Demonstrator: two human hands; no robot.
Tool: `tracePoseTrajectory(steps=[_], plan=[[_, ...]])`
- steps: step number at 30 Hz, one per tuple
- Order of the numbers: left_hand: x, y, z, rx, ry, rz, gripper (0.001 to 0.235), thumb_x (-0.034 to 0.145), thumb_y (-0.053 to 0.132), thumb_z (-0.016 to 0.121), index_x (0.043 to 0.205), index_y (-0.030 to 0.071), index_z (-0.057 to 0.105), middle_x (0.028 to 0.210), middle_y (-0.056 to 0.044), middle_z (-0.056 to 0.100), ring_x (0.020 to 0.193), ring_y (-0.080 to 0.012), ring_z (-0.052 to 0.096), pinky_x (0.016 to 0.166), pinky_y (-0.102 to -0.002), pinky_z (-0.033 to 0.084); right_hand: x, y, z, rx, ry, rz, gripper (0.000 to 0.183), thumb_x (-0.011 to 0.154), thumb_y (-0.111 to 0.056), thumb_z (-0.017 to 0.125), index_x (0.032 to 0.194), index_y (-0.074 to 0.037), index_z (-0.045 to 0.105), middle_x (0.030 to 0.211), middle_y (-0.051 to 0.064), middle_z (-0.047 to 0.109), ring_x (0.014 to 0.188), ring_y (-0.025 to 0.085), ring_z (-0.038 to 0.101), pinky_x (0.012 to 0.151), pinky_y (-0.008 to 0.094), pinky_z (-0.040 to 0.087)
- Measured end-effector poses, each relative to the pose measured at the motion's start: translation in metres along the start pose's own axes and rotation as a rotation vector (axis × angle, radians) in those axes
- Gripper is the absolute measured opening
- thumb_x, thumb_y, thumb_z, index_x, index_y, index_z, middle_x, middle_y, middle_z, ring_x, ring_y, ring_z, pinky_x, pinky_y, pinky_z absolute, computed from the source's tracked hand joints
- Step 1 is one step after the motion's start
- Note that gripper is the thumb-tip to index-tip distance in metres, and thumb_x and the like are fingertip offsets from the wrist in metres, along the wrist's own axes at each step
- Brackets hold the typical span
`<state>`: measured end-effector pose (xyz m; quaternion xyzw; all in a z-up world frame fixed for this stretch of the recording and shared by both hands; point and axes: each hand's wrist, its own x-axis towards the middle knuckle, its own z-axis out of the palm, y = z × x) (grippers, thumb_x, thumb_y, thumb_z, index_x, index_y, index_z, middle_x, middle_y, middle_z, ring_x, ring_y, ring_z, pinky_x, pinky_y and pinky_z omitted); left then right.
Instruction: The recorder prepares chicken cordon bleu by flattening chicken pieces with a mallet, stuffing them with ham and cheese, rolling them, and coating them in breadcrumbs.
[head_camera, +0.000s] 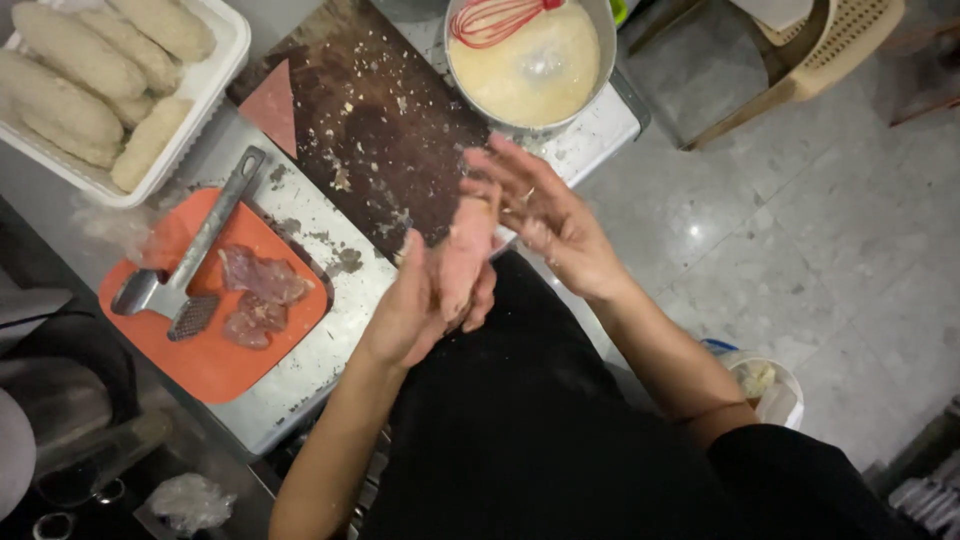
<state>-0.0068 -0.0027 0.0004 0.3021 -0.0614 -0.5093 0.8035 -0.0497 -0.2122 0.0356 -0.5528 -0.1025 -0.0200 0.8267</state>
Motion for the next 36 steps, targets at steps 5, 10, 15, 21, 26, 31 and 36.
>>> tracePoseTrajectory(steps=[5,10,15,21,26,31,36], plan=[[0.026,0.012,0.0,0.158,0.181,0.175,0.052,0.109,0.04,0.035,0.143,0.003,0.047,0.117,-0.015,0.066,0.1,-0.0223,0.067,0.086,-0.035,0.055,0.001,0.031,-0.044,-0.074,0.113,0.047,0.053,0.113,-0.022,0.054,0.16,-0.004,0.038,0.164,0.016,0.046,0.151,0.03,0.049,0.127,0.047,0.042],[0.066,0.024,0.006,0.383,0.345,0.288,0.045,0.111,0.025,0.041,0.147,-0.001,0.045,0.131,-0.016,0.065,0.109,-0.0215,0.066,0.094,-0.037,0.055,0.021,0.036,-0.069,-0.072,0.139,0.099,0.051,0.116,-0.017,0.05,0.162,0.002,0.04,0.165,0.021,0.048,0.153,0.029,0.049,0.13,0.044,0.04],[0.099,0.018,0.002,1.121,0.56,0.431,0.048,0.108,0.006,0.048,0.155,-0.001,0.043,0.15,-0.018,0.06,0.136,-0.0202,0.058,0.113,-0.037,0.044,0.045,0.071,-0.092,-0.164,0.042,0.116,0.057,0.112,-0.012,0.05,0.163,0.0,0.027,0.164,0.017,0.039,0.151,0.025,0.039,0.124,0.041,0.032],[0.134,0.019,0.025,0.656,0.647,0.477,0.064,0.092,-0.009,0.059,0.153,0.003,0.042,0.138,-0.017,0.065,0.123,-0.0154,0.065,0.104,-0.032,0.052,0.076,0.059,-0.106,0.464,0.142,0.339,0.062,0.108,-0.02,0.048,0.162,-0.005,0.024,0.16,0.015,0.041,0.141,0.027,0.048,0.116,0.043,0.042],[0.135,0.029,0.038,0.717,0.801,0.481,0.057,0.094,-0.004,0.062,0.15,0.004,0.05,0.128,-0.015,0.072,0.108,-0.015,0.07,0.095,-0.031,0.056,0.098,0.028,-0.119,0.677,0.012,0.448,0.061,0.11,-0.028,0.047,0.162,-0.005,0.026,0.158,0.021,0.044,0.14,0.032,0.05,0.117,0.047,0.043],[0.127,0.017,0.015,0.878,0.92,0.644,0.037,0.105,0.002,0.062,0.142,0.002,0.062,0.134,-0.012,0.065,0.12,-0.0167,0.063,0.104,-0.031,0.05,0.117,0.025,-0.133,0.794,-0.111,0.65,0.066,0.11,-0.036,0.046,0.161,0.001,0.028,0.157,0.022,0.045,0.142,0.034,0.049,0.12,0.048,0.04],[0.133,0.005,0.012,0.963,0.914,0.721,0.04,0.105,-0.001,0.055,0.145,0.003,0.052,0.148,-0.012,0.054,0.141,-0.0188,0.049,0.12,-0.032,0.035,0.124,0.03,-0.134,0.841,-0.209,0.709,0.068,0.109,-0.038,0.048,0.161,0.0,0.027,0.161,0.022,0.039,0.147,0.034,0.042,0.123,0.049,0.035]])
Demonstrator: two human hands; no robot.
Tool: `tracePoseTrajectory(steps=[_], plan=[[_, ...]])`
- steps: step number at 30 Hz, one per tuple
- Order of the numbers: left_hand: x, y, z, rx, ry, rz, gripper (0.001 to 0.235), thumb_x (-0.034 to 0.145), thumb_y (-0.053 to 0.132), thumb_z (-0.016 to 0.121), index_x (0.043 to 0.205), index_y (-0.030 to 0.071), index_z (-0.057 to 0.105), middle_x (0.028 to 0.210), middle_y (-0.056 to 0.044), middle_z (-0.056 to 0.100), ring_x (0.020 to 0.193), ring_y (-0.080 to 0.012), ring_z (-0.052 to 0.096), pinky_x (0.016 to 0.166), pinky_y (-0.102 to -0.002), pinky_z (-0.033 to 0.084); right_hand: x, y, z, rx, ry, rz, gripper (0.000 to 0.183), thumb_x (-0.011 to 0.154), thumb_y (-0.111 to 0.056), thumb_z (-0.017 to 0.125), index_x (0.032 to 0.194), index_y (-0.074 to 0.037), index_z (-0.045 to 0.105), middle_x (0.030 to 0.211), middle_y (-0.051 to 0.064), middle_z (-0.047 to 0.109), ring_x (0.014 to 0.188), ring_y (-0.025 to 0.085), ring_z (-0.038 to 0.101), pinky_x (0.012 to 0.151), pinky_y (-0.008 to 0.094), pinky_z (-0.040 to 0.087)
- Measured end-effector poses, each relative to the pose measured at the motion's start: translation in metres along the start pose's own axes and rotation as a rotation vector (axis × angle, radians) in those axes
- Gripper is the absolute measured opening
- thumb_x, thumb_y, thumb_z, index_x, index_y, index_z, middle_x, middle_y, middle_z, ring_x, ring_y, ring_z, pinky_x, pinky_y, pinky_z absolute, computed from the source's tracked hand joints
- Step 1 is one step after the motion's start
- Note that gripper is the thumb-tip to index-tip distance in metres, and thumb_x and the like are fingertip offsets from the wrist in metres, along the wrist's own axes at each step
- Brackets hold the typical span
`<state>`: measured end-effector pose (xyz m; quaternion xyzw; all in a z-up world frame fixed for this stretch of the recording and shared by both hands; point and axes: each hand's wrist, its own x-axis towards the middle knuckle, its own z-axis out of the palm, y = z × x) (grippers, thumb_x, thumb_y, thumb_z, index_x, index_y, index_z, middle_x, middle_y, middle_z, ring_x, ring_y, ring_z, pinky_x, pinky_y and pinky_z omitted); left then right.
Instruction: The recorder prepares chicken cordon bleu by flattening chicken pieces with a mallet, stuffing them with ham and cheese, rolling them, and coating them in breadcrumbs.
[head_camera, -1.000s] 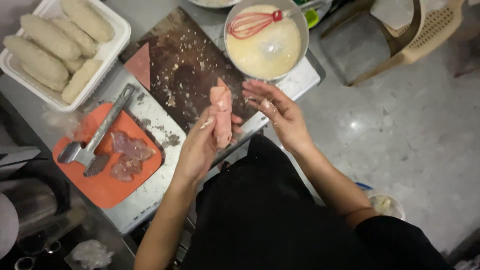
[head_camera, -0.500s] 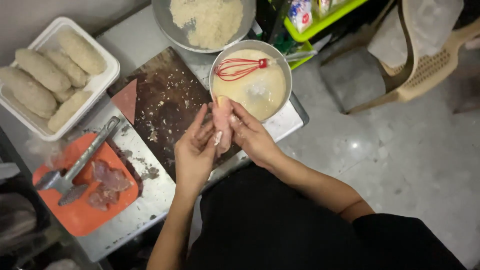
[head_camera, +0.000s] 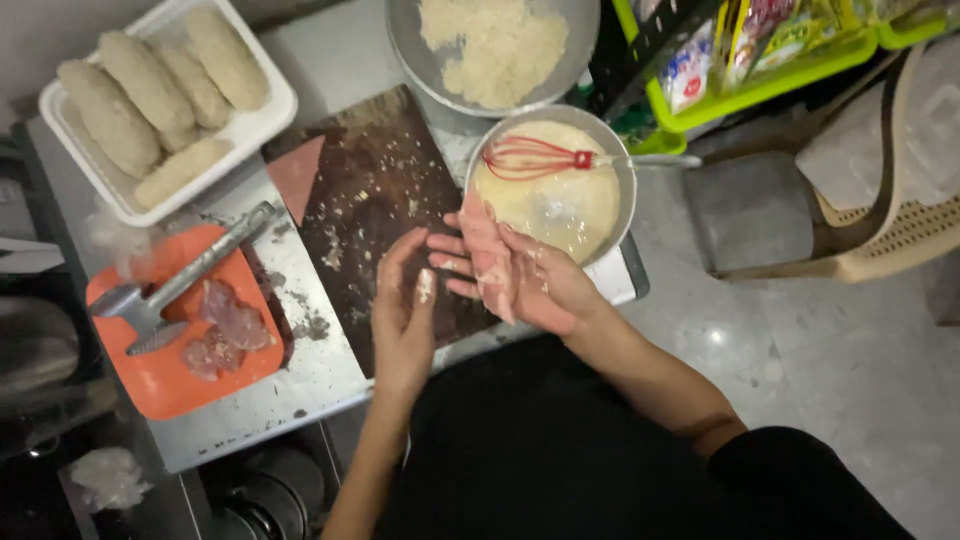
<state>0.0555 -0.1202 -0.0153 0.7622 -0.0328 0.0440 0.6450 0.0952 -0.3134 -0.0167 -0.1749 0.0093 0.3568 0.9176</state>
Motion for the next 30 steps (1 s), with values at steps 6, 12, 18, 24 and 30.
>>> tracePoseTrajectory(steps=[6,12,18,24,30], plan=[[-0.003,0.044,0.006,0.269,0.131,0.024,0.023,0.097,0.0,0.069,0.12,0.004,0.069,0.113,-0.007,0.065,0.098,-0.0129,0.061,0.086,-0.027,0.052,0.006,-0.005,0.02,-0.057,0.028,-0.126,0.069,0.108,-0.039,0.046,0.162,-0.004,0.023,0.162,0.021,0.036,0.151,0.036,0.038,0.126,0.051,0.032],[0.011,0.073,0.02,0.007,-0.043,-0.097,0.036,0.081,0.003,0.083,0.114,0.002,0.067,0.089,-0.001,0.068,0.076,-0.0057,0.059,0.068,-0.021,0.049,-0.003,0.007,0.048,-0.152,0.036,-0.291,0.076,0.109,-0.047,0.046,0.165,-0.005,0.017,0.164,0.024,0.035,0.153,0.036,0.036,0.128,0.051,0.03],[0.012,0.091,0.011,0.106,-0.08,-0.066,0.033,0.082,0.004,0.084,0.111,0.003,0.068,0.089,-0.003,0.07,0.071,-0.0072,0.057,0.066,-0.022,0.049,-0.009,0.015,0.071,-0.194,0.004,-0.394,0.078,0.109,-0.047,0.048,0.167,-0.006,0.016,0.166,0.023,0.035,0.153,0.035,0.036,0.128,0.051,0.03],[0.008,0.104,0.0,0.249,-0.148,0.278,0.049,0.075,0.018,0.092,0.115,0.005,0.066,0.095,-0.008,0.069,0.085,-0.0207,0.067,0.076,-0.032,0.053,-0.021,0.011,0.088,-0.163,0.045,-0.34,0.079,0.108,-0.049,0.045,0.168,-0.007,0.014,0.168,0.022,0.03,0.157,0.035,0.032,0.129,0.049,0.029],[0.011,0.12,-0.039,0.364,-0.148,0.438,0.035,0.09,0.01,0.083,0.122,0.011,0.068,0.114,-0.008,0.065,0.103,-0.0272,0.064,0.092,-0.037,0.052,-0.041,0.005,0.105,0.009,0.05,-0.241,0.075,0.109,-0.045,0.039,0.167,-0.005,0.012,0.168,0.023,0.028,0.156,0.036,0.03,0.126,0.05,0.028]])
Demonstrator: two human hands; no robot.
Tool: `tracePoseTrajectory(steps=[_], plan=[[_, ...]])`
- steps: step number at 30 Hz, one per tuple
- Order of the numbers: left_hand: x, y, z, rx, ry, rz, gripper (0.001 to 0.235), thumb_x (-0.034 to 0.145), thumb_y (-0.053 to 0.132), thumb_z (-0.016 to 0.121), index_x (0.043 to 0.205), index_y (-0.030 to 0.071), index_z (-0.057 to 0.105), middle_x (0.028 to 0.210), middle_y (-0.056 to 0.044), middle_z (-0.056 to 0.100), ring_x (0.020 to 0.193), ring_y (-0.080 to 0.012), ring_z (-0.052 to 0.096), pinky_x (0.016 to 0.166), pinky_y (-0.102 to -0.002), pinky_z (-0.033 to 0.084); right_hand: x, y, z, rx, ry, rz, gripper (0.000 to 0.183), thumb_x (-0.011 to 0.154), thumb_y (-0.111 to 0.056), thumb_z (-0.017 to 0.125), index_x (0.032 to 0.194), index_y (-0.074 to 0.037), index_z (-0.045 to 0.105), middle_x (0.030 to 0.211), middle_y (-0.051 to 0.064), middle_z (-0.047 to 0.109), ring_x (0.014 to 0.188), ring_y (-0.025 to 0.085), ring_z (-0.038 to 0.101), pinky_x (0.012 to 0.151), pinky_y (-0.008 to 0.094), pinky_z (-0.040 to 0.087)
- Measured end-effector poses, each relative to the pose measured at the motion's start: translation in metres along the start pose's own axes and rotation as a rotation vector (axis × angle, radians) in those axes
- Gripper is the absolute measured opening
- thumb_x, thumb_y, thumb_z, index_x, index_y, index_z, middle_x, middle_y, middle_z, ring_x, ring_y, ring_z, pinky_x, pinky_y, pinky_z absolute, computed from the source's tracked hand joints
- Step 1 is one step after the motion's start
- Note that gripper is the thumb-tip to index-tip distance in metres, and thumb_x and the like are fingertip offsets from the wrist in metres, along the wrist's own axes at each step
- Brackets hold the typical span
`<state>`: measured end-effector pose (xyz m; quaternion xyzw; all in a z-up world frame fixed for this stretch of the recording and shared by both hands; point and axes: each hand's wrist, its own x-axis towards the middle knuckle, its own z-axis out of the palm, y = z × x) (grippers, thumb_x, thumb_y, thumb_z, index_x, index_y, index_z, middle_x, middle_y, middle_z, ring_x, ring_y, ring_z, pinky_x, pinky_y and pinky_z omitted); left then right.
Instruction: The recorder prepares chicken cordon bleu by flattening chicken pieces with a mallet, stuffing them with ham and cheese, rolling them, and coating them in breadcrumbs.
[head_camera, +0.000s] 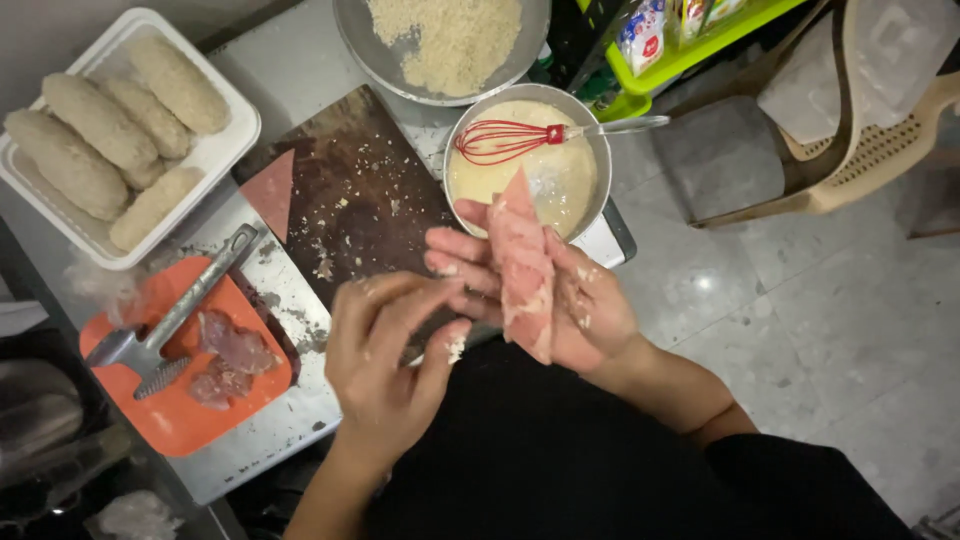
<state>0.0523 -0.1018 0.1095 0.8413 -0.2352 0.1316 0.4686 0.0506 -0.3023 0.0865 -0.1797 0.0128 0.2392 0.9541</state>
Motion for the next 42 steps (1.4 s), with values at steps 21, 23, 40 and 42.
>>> tracePoseTrajectory(steps=[21,23,40,42], plan=[[0.016,-0.032,-0.031,0.067,-0.133,0.199,0.04,0.089,0.035,0.076,0.121,0.012,0.073,0.134,-0.01,0.057,0.123,-0.0315,0.057,0.106,-0.049,0.045,0.014,0.007,0.013,-0.095,-0.023,0.004,0.077,0.11,-0.049,0.044,0.167,-0.004,0.018,0.163,0.02,0.039,0.148,0.033,0.048,0.128,0.053,0.038],[0.013,-0.04,-0.033,0.047,-0.091,0.098,0.037,0.09,0.03,0.075,0.122,0.011,0.072,0.136,-0.011,0.057,0.126,-0.0316,0.055,0.11,-0.047,0.045,0.009,-0.002,-0.012,-0.027,0.066,-0.104,0.074,0.109,-0.047,0.047,0.166,-0.006,0.023,0.161,0.018,0.043,0.142,0.031,0.051,0.122,0.054,0.04],[-0.03,-0.122,0.109,-1.441,-0.102,-0.646,0.067,0.112,0.055,0.025,0.155,0.005,0.036,0.158,-0.012,0.046,0.146,-0.027,0.045,0.116,-0.046,0.041,0.044,0.044,-0.061,-1.248,0.191,-0.258,0.056,0.104,-0.032,0.061,0.149,-0.002,0.048,0.152,0.018,0.057,0.148,0.034,0.05,0.127,0.041,0.037],[-0.032,-0.122,0.105,-1.431,0.014,-0.736,0.079,0.105,0.061,0.017,0.162,0.007,0.025,0.162,-0.016,0.042,0.151,-0.0302,0.039,0.126,-0.044,0.031,0.052,0.065,-0.078,-1.511,0.205,-0.234,0.07,0.103,-0.029,0.061,0.16,-0.003,0.03,0.163,0.018,0.048,0.155,0.033,0.046,0.13,0.048,0.033]])
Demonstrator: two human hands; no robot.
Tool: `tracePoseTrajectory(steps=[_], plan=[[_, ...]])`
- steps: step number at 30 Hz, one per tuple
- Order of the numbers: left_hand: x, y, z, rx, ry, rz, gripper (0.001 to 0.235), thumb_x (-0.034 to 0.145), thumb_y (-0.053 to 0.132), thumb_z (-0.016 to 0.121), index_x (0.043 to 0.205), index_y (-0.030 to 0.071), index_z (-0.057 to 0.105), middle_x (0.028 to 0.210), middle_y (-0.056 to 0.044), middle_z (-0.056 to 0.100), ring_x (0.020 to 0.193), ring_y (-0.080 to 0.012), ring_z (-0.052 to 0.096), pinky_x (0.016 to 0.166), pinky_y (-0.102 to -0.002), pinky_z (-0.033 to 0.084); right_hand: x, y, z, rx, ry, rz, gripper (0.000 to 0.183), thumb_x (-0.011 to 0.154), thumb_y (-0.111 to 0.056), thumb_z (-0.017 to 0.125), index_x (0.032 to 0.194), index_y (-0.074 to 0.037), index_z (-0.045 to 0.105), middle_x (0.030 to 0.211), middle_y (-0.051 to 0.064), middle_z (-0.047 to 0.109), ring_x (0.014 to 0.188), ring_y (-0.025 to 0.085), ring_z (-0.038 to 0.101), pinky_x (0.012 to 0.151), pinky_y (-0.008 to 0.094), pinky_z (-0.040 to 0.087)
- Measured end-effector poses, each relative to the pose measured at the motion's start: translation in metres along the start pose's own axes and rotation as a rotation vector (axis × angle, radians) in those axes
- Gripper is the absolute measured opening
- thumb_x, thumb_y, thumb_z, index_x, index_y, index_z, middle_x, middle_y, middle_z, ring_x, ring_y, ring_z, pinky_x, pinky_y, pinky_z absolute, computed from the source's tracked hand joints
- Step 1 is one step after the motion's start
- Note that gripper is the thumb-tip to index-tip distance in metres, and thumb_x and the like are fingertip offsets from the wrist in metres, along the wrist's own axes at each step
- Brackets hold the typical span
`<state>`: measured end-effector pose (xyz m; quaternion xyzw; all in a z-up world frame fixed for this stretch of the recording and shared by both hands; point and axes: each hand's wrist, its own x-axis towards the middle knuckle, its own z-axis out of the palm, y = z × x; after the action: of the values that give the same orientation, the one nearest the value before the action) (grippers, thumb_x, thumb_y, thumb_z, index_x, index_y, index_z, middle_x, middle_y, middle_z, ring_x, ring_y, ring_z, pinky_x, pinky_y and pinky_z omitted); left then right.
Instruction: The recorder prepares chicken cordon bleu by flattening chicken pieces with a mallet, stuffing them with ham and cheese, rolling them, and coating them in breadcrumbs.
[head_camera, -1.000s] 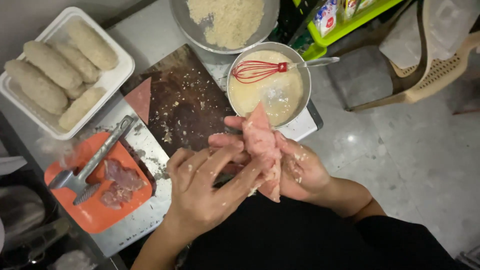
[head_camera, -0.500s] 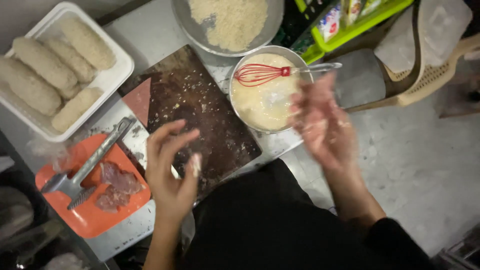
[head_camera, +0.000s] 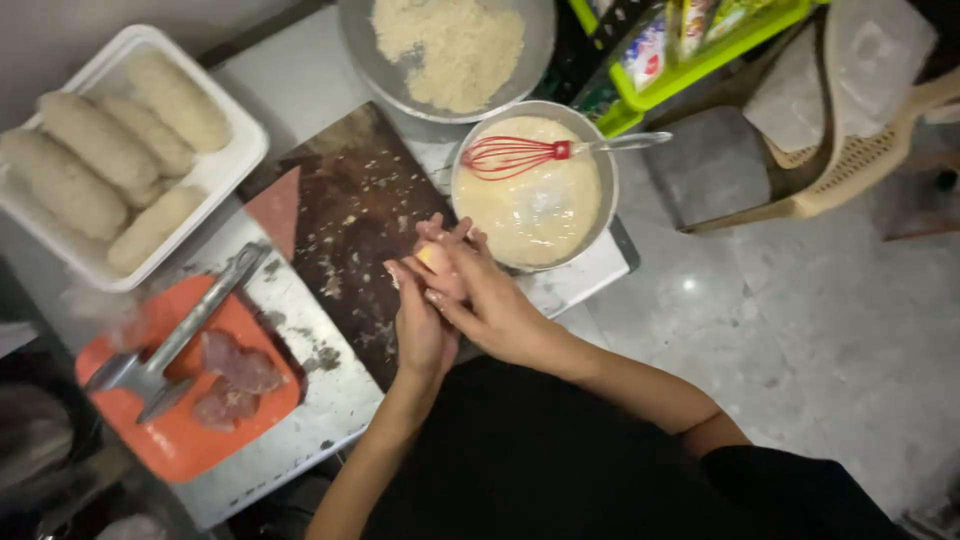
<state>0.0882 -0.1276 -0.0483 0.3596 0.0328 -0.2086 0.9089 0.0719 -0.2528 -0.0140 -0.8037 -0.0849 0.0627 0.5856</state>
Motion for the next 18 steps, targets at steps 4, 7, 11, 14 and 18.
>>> tracePoseTrajectory(steps=[4,7,11,14,18], plan=[[-0.008,0.0,-0.018,-0.055,-0.038,0.083,0.083,0.109,0.062,0.015,0.164,0.0,0.022,0.168,-0.017,0.032,0.157,-0.0311,0.031,0.13,-0.043,0.022,0.008,0.016,0.022,-0.388,-0.032,-0.214,0.084,0.105,-0.023,0.061,0.165,0.0,0.009,0.171,0.024,0.03,0.163,0.042,0.017,0.129,0.062,0.004],[-0.01,0.001,-0.01,-0.078,-0.002,0.033,0.084,0.105,0.063,0.015,0.164,0.003,0.018,0.173,-0.01,0.024,0.159,-0.0245,0.027,0.131,-0.04,0.019,0.01,0.01,0.01,-0.359,0.007,-0.167,0.093,0.102,-0.026,0.063,0.163,0.002,-0.001,0.171,0.026,0.017,0.16,0.044,0.005,0.123,0.067,-0.005],[-0.011,0.005,-0.012,-0.123,0.071,0.008,0.081,0.104,0.062,0.017,0.164,0.008,0.019,0.169,-0.011,0.027,0.154,-0.0267,0.032,0.127,-0.044,0.026,0.007,0.007,-0.001,-0.32,-0.046,-0.19,0.087,0.099,-0.024,0.067,0.162,-0.001,0.012,0.17,0.024,0.018,0.158,0.044,0.01,0.125,0.057,0.01],[-0.012,0.003,-0.015,-0.129,0.068,0.018,0.077,0.105,0.061,0.019,0.163,0.01,0.02,0.166,-0.012,0.032,0.151,-0.0275,0.036,0.124,-0.044,0.031,-0.001,0.001,-0.008,-0.252,-0.046,-0.103,0.075,0.101,-0.018,0.065,0.163,-0.004,0.025,0.17,0.019,0.03,0.16,0.04,0.025,0.128,0.046,0.025],[-0.014,-0.006,-0.022,-0.056,-0.002,0.117,0.079,0.114,0.062,0.022,0.163,0.001,0.028,0.157,-0.017,0.041,0.145,-0.0309,0.042,0.121,-0.045,0.035,-0.007,0.01,-0.003,-0.177,0.003,-0.057,0.066,0.101,-0.013,0.064,0.158,0.0,0.034,0.165,0.023,0.038,0.152,0.039,0.04,0.123,0.043,0.033]])
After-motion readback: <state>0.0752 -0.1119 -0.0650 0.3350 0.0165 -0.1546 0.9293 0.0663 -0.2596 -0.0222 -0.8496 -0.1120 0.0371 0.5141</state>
